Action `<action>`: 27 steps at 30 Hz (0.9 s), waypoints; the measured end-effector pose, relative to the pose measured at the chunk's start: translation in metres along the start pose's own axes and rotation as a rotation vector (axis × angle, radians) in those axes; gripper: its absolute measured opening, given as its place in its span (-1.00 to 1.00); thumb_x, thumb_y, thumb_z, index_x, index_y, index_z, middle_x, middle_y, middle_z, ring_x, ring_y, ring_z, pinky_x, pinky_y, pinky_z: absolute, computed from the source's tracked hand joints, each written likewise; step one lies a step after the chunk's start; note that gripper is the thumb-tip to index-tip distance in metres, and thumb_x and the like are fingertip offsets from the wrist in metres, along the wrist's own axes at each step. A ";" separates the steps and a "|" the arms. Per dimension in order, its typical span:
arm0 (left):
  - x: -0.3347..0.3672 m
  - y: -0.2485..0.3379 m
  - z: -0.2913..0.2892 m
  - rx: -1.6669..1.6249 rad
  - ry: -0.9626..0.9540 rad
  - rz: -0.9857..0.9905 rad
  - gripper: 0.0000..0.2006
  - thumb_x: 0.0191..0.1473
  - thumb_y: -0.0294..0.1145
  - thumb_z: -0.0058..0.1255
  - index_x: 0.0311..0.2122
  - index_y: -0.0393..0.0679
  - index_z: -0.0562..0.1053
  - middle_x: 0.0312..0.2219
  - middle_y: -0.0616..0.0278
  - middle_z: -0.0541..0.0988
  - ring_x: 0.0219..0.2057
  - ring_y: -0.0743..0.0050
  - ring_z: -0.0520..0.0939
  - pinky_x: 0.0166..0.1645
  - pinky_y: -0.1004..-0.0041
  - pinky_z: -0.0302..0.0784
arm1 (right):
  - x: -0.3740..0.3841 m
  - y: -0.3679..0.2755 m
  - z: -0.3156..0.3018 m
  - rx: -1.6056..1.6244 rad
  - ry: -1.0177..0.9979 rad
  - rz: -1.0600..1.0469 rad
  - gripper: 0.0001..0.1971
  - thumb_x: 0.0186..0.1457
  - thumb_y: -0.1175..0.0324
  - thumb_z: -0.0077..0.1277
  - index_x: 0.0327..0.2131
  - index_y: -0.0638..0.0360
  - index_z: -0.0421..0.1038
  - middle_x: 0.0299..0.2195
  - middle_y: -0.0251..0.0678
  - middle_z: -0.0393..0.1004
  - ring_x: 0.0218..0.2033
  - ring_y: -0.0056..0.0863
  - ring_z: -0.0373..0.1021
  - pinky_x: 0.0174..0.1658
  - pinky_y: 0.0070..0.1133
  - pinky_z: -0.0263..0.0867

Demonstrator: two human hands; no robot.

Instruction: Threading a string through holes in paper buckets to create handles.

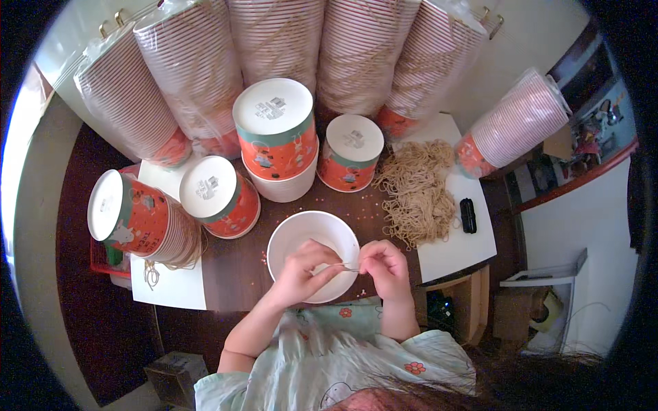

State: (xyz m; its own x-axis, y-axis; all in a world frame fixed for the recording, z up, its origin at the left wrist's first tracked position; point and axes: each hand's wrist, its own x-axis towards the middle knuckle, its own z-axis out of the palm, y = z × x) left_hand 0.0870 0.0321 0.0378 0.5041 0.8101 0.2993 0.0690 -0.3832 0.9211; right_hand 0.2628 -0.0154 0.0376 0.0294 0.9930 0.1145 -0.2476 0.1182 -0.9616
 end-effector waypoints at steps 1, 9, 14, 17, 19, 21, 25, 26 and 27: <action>-0.001 -0.001 -0.004 0.012 0.026 -0.028 -0.91 -0.20 -0.47 0.11 -0.51 -0.20 0.46 -0.51 0.23 0.51 -0.39 0.31 0.47 -0.27 0.40 0.36 | 0.000 -0.002 -0.003 0.089 -0.006 0.111 -0.97 -0.03 0.56 -0.14 -0.49 0.24 0.25 -0.58 -0.34 0.27 -0.54 -0.61 0.25 -0.33 -0.66 0.24; -0.013 -0.010 -0.040 0.196 0.221 -0.171 -0.92 -0.22 -0.50 0.12 -0.52 -0.20 0.48 -0.52 0.22 0.51 -0.42 0.34 0.47 -0.32 0.44 0.37 | -0.002 -0.013 -0.031 0.447 0.116 0.084 -0.90 0.01 0.51 -0.18 -0.35 0.12 0.20 -0.67 -0.48 0.15 -0.72 -0.77 -0.03 -0.67 -0.77 -0.08; -0.018 -0.012 -0.054 0.289 0.243 -0.162 -0.93 -0.23 -0.51 0.11 -0.52 -0.22 0.48 -0.53 0.22 0.51 -0.44 0.34 0.47 -0.34 0.45 0.37 | -0.001 -0.013 -0.044 0.350 0.193 0.000 -0.92 0.00 0.48 -0.15 -0.38 0.15 0.21 -0.66 -0.45 0.17 -0.71 -0.74 -0.01 -0.65 -0.76 -0.09; -0.020 -0.014 -0.062 0.343 0.258 -0.155 -0.93 -0.23 -0.52 0.10 -0.52 -0.22 0.47 -0.54 0.22 0.51 -0.45 0.33 0.46 -0.35 0.45 0.36 | -0.003 -0.014 -0.048 0.453 0.143 -0.066 -0.93 0.00 0.46 -0.13 -0.38 0.15 0.22 -0.66 -0.44 0.18 -0.72 -0.72 0.00 -0.66 -0.74 -0.09; -0.021 -0.014 -0.067 0.365 0.273 -0.165 -0.93 -0.23 -0.52 0.09 -0.53 -0.22 0.47 -0.54 0.22 0.50 -0.46 0.32 0.46 -0.36 0.45 0.35 | -0.003 -0.016 -0.055 0.497 0.101 -0.095 -0.92 0.01 0.42 -0.10 -0.39 0.13 0.25 -0.67 -0.45 0.18 -0.72 -0.70 0.01 -0.68 -0.74 -0.09; -0.022 -0.014 -0.071 0.393 0.222 -0.171 -0.94 -0.23 -0.52 0.08 -0.53 -0.23 0.46 -0.55 0.22 0.50 -0.46 0.31 0.44 -0.37 0.44 0.35 | -0.003 -0.019 -0.062 0.484 0.140 -0.096 -0.91 0.02 0.38 -0.09 -0.39 0.11 0.25 -0.66 -0.47 0.18 -0.73 -0.71 0.00 -0.69 -0.76 -0.12; -0.026 -0.013 -0.074 0.389 0.214 -0.189 -0.94 -0.22 -0.52 0.08 -0.54 -0.22 0.45 -0.55 0.22 0.49 -0.46 0.31 0.44 -0.38 0.43 0.34 | -0.002 -0.021 -0.072 0.494 0.211 -0.194 -0.92 0.06 0.40 -0.18 -0.33 0.11 0.21 -0.64 -0.47 0.14 -0.73 -0.74 -0.04 -0.70 -0.77 -0.14; -0.027 -0.014 -0.075 0.395 0.198 -0.188 -0.94 -0.22 -0.52 0.08 -0.54 -0.22 0.45 -0.55 0.22 0.48 -0.46 0.30 0.44 -0.38 0.43 0.34 | -0.002 -0.021 -0.075 0.503 0.212 -0.232 -0.92 0.10 0.43 -0.24 -0.31 0.13 0.20 -0.62 -0.47 0.12 -0.73 -0.74 -0.06 -0.70 -0.76 -0.14; -0.028 -0.015 -0.076 0.401 0.183 -0.186 -0.94 -0.22 -0.51 0.08 -0.55 -0.22 0.44 -0.56 0.22 0.47 -0.46 0.30 0.44 -0.39 0.44 0.34 | -0.002 -0.022 -0.077 0.515 0.254 -0.254 -0.91 0.10 0.43 -0.25 -0.29 0.13 0.20 -0.62 -0.48 0.12 -0.72 -0.74 -0.05 -0.69 -0.77 -0.13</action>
State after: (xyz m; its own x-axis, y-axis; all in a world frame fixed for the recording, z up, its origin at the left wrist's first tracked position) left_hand 0.0067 0.0489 0.0343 0.2947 0.9321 0.2105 0.4887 -0.3363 0.8050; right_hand 0.3425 -0.0203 0.0391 0.3619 0.9105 0.2003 -0.6358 0.3982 -0.6613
